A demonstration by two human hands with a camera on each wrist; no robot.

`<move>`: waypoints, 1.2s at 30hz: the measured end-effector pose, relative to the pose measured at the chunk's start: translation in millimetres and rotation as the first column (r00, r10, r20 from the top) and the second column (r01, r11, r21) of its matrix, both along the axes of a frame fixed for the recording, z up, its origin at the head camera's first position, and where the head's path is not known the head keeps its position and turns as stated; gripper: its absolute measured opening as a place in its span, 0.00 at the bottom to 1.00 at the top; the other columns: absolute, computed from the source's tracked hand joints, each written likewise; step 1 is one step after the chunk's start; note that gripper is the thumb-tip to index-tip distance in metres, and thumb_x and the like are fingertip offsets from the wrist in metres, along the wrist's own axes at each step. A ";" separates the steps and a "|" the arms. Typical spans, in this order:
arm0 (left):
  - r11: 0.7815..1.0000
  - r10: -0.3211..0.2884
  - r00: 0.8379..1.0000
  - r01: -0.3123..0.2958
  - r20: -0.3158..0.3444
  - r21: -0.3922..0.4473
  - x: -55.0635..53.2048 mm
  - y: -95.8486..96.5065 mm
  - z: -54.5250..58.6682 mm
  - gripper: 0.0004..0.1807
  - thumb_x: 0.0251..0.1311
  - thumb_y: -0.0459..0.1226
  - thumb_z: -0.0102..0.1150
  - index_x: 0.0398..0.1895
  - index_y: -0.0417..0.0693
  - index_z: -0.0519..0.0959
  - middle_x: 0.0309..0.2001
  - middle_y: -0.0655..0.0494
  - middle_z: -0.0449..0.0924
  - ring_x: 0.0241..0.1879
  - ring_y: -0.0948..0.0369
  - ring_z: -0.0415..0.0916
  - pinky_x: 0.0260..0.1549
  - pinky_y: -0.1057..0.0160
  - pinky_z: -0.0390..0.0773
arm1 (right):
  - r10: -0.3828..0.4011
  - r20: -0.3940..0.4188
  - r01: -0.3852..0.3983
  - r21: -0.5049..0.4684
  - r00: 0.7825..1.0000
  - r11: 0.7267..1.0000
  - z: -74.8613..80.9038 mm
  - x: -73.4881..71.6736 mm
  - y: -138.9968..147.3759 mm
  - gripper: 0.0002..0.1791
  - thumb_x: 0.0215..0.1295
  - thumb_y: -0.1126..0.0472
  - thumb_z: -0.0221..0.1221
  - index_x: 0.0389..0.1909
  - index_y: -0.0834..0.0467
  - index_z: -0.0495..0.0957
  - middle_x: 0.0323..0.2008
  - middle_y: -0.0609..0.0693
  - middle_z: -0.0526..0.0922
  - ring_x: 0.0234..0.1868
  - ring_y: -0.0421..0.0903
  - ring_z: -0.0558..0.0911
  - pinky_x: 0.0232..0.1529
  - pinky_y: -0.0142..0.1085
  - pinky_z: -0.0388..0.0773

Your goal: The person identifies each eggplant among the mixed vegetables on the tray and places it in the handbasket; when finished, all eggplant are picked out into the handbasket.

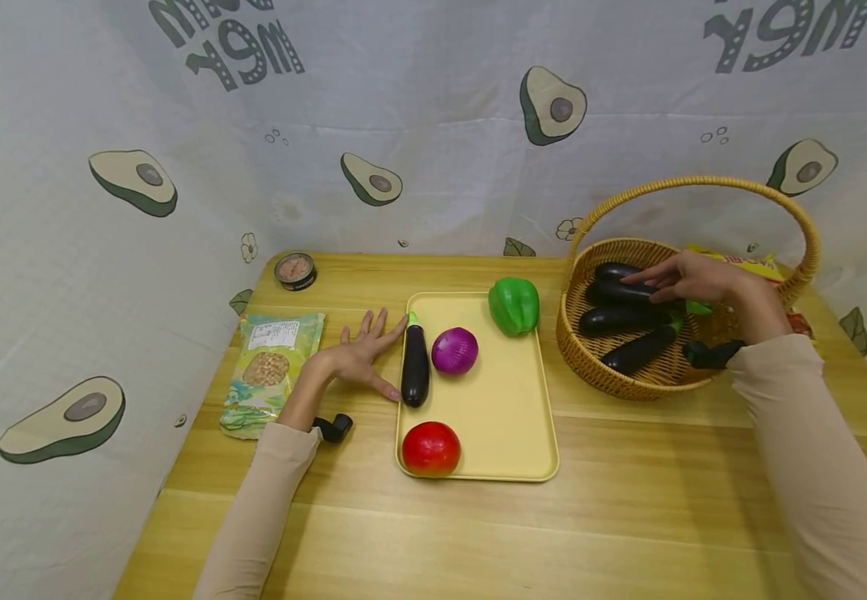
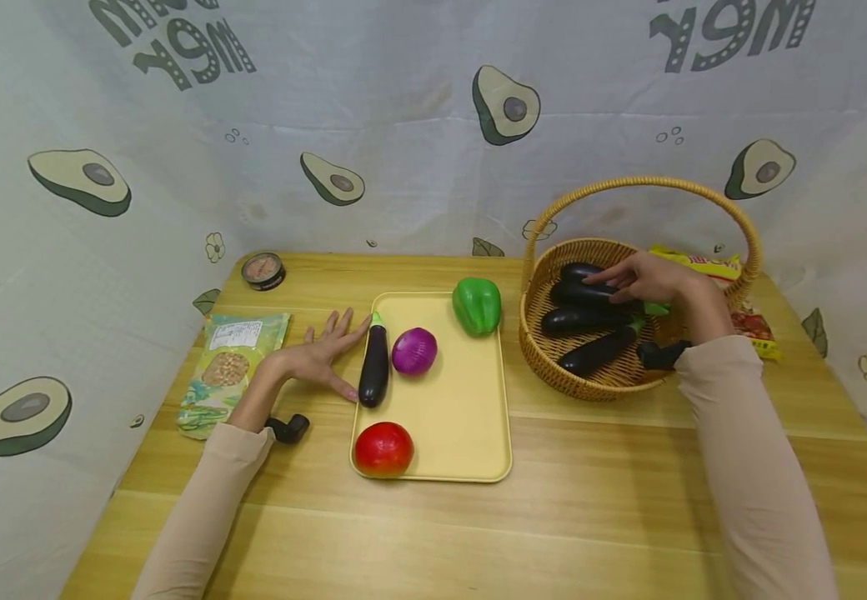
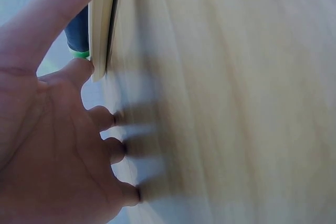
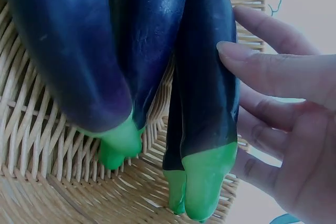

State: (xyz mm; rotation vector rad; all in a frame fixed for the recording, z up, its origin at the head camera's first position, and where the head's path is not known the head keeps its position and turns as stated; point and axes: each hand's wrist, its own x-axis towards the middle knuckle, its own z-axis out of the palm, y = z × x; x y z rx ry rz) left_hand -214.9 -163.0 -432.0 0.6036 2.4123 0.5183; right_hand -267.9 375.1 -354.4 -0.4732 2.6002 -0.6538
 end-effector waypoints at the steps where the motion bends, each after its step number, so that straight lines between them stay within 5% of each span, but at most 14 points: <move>1: 1.000 0.000 1.000 0.000 0.002 0.002 0.1 0.2 0.2 0.72 0.52 0.54 0.79 0.85 0.60 0.31 0.82 0.41 0.12 0.80 0.42 0.07 0.74 0.29 0.18 | 0.000 0.000 0.000 -0.002 1.000 1.000 -0.2 -0.2 0.6 0.24 0.71 0.73 0.60 0.67 0.66 0.76 0.65 0.77 0.73 0.65 0.72 0.76 0.52 0.47 0.85; 15: 1.000 0.001 1.000 -0.001 0.006 0.000 -0.1 0.8 1.3 0.73 0.51 0.53 0.79 0.85 0.61 0.30 0.82 0.41 0.11 0.80 0.43 0.06 0.74 0.30 0.17 | -0.045 -0.021 0.044 -0.026 0.999 0.999 -2.1 1.7 1.8 0.25 0.62 0.71 0.69 0.62 0.67 0.81 0.59 0.76 0.80 0.58 0.70 0.82 0.38 0.30 0.83; 25: 1.000 0.002 1.000 -0.002 0.013 0.004 0.3 1.0 2.6 0.72 0.52 0.53 0.79 0.85 0.60 0.30 0.81 0.41 0.11 0.80 0.42 0.06 0.74 0.30 0.17 | -0.041 -0.007 0.041 -0.009 0.999 0.999 -4.8 1.8 3.8 0.26 0.66 0.68 0.67 0.65 0.66 0.78 0.60 0.76 0.79 0.60 0.70 0.81 0.44 0.39 0.86; 30: 1.000 0.004 1.000 -0.004 0.012 0.007 0.8 1.1 2.1 0.72 0.52 0.53 0.79 0.85 0.60 0.31 0.82 0.41 0.11 0.80 0.42 0.07 0.74 0.29 0.17 | -0.005 -0.022 0.005 -0.001 1.000 1.000 -2.3 3.6 1.8 0.25 0.69 0.68 0.65 0.66 0.66 0.77 0.62 0.75 0.78 0.62 0.70 0.80 0.44 0.30 0.83; 32: 1.000 0.003 1.000 -0.003 0.009 0.005 0.4 0.8 1.5 0.72 0.52 0.53 0.79 0.85 0.60 0.31 0.82 0.41 0.11 0.80 0.42 0.07 0.74 0.29 0.18 | 0.014 -0.047 -0.014 -0.007 0.999 1.000 -0.1 5.4 -0.1 0.24 0.70 0.67 0.63 0.66 0.65 0.78 0.63 0.72 0.78 0.61 0.67 0.82 0.43 0.25 0.81; 36: 1.000 0.000 1.000 0.000 0.002 0.004 0.4 0.4 1.3 0.72 0.52 0.53 0.79 0.85 0.60 0.31 0.82 0.41 0.12 0.80 0.42 0.07 0.74 0.29 0.18 | 0.055 -0.099 -0.062 -0.067 0.994 0.996 8.1 13.6 -6.4 0.22 0.74 0.66 0.60 0.67 0.63 0.78 0.64 0.55 0.82 0.56 0.42 0.86 0.45 0.21 0.79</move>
